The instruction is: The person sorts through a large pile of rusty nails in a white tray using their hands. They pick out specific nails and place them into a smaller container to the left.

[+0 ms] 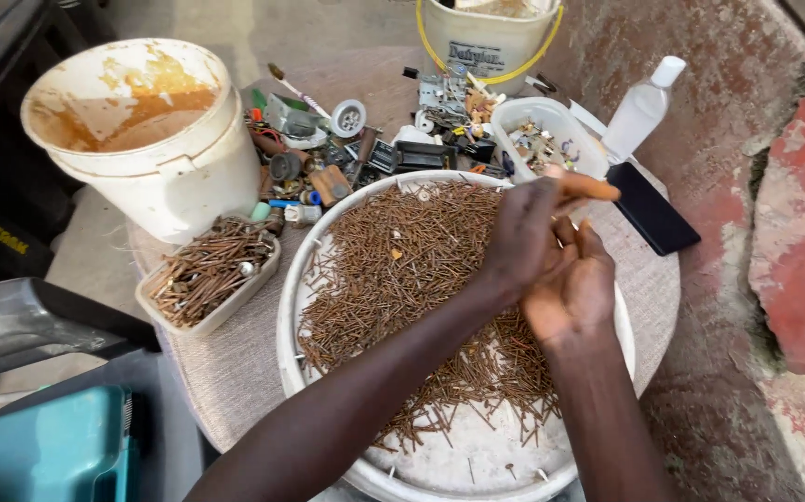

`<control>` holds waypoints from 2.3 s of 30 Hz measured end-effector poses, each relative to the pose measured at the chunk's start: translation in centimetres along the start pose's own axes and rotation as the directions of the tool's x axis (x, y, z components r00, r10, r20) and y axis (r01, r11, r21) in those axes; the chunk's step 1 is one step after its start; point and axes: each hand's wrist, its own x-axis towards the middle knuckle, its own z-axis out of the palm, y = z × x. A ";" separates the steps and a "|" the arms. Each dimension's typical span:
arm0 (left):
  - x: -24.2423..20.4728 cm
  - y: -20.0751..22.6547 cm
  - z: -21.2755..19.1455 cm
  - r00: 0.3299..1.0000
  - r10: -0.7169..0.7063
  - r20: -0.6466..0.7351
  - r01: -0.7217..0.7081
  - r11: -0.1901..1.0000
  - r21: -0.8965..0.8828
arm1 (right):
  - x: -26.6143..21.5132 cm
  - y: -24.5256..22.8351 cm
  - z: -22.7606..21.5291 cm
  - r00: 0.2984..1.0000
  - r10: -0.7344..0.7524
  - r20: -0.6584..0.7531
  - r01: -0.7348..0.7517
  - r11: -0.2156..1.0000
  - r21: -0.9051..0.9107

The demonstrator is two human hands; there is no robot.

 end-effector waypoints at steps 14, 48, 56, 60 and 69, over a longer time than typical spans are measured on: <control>-5.8 7.0 2.0 0.752 -0.147 0.643 -0.488 0.532 0.692 | -2.3 -0.6 -0.2 0.997 0.072 0.037 -0.077 0.984 0.160; -15.2 12.9 -5.1 0.942 -0.312 0.124 -0.026 0.302 0.953 | 16.3 -10.6 6.1 0.931 0.068 0.358 0.343 -0.498 -0.797; -15.0 12.4 -5.4 0.950 -0.272 0.156 -0.078 0.278 0.957 | -1.8 -9.6 1.4 0.901 0.158 0.404 0.431 -0.210 -0.878; -14.6 12.2 -5.1 0.953 -0.270 0.136 -0.072 0.235 0.969 | -5.8 -9.9 -1.4 0.902 0.246 0.354 0.420 -0.315 -0.851; -3.1 11.0 -5.7 0.856 -0.321 0.405 -0.378 0.146 0.914 | -8.8 -8.8 -3.3 0.860 0.235 0.452 0.506 -0.495 -0.706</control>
